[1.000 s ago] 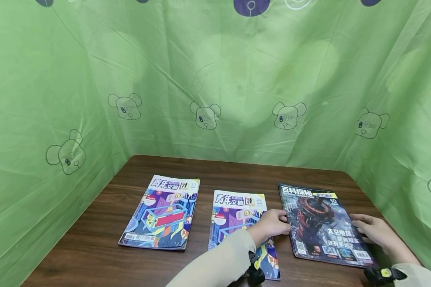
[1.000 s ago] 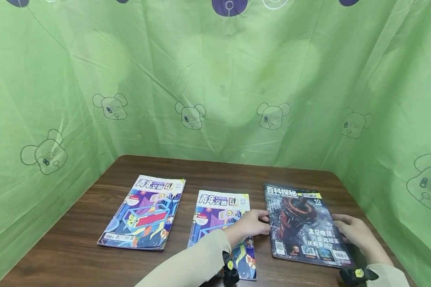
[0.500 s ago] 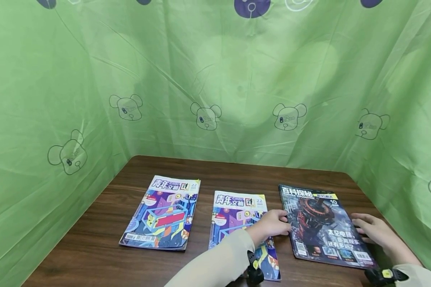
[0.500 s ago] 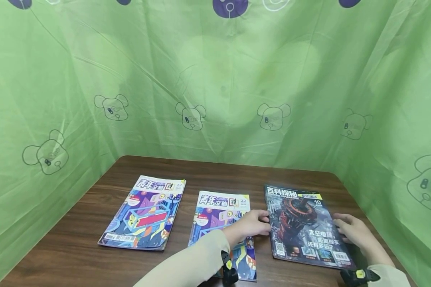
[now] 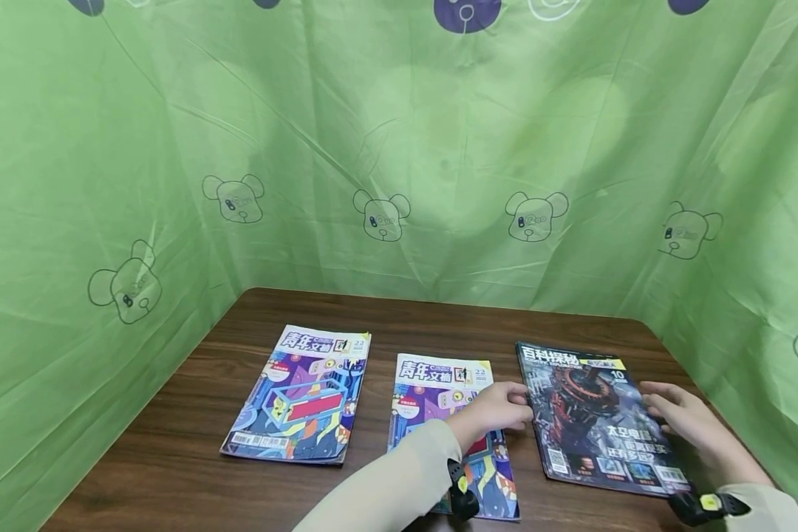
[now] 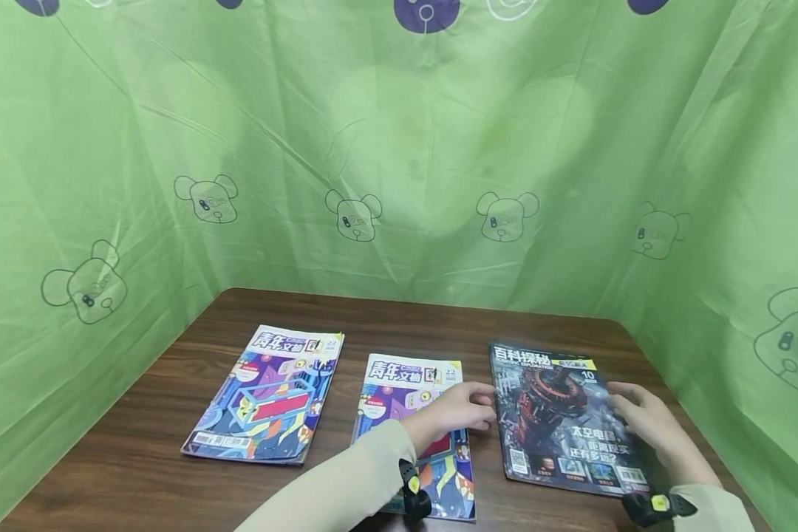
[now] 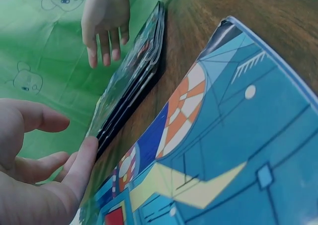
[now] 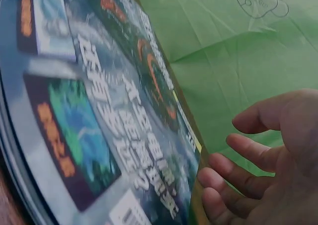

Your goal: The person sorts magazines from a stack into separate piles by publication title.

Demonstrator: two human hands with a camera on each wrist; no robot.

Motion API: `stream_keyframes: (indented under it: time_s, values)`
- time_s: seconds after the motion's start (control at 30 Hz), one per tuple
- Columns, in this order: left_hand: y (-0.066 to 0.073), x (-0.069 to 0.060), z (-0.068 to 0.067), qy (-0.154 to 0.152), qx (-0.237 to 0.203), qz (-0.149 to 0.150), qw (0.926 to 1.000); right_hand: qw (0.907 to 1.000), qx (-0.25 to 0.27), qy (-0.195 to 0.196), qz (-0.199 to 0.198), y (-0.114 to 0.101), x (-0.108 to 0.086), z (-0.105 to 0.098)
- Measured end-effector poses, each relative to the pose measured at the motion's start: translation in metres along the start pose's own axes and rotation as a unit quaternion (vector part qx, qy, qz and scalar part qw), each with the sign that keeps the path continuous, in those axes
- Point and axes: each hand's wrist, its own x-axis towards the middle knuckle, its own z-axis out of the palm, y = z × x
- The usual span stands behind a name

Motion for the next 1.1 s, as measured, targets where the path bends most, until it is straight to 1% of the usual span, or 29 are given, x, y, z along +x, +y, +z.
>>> stream_keyframes:
  time_s: [0.1,0.17,0.23,0.33,0.4,0.6,0.73,0.8,0.87,1.1]
  values:
    - [0.001,0.000,-0.005,-0.002,-0.001,0.003,1.0000,0.9995,0.025,-0.013,0.014,-0.008,-0.001,0.004]
    - [0.002,-0.001,-0.008,-0.001,-0.001,0.001,1.0000,0.9990,0.039,-0.018,0.014,-0.012,-0.001,0.008]
    - [0.003,-0.002,-0.012,0.001,0.007,-0.002,1.0000,0.9987,0.045,-0.022,0.006,-0.016,-0.001,0.012]
    - [0.005,-0.003,-0.017,0.008,0.021,-0.005,0.9997,0.9979,0.056,-0.027,-0.021,-0.022,-0.002,0.019]
    - [0.006,-0.004,-0.020,0.009,0.032,-0.005,0.9994,0.9971,0.064,-0.030,-0.030,-0.025,-0.001,0.022]
    - [0.006,-0.009,-0.033,-0.004,0.038,-0.006,0.9992,0.9939,0.074,-0.057,-0.058,-0.036,0.002,0.033]
    - [0.005,-0.012,-0.043,-0.010,0.058,-0.003,0.9982,0.9883,0.097,-0.084,-0.083,-0.044,0.003,0.042]
    - [0.004,-0.014,-0.048,-0.012,0.070,0.003,0.9975,0.9855,0.110,-0.094,-0.088,-0.048,0.003,0.048]
    - [0.002,-0.015,-0.054,-0.011,0.072,0.007,0.9973,0.9832,0.120,-0.103,-0.090,-0.053,0.003,0.053]
    - [-0.004,-0.023,-0.076,-0.001,0.071,0.004,0.9975,0.9768,0.132,-0.134,-0.102,-0.066,0.007,0.068]
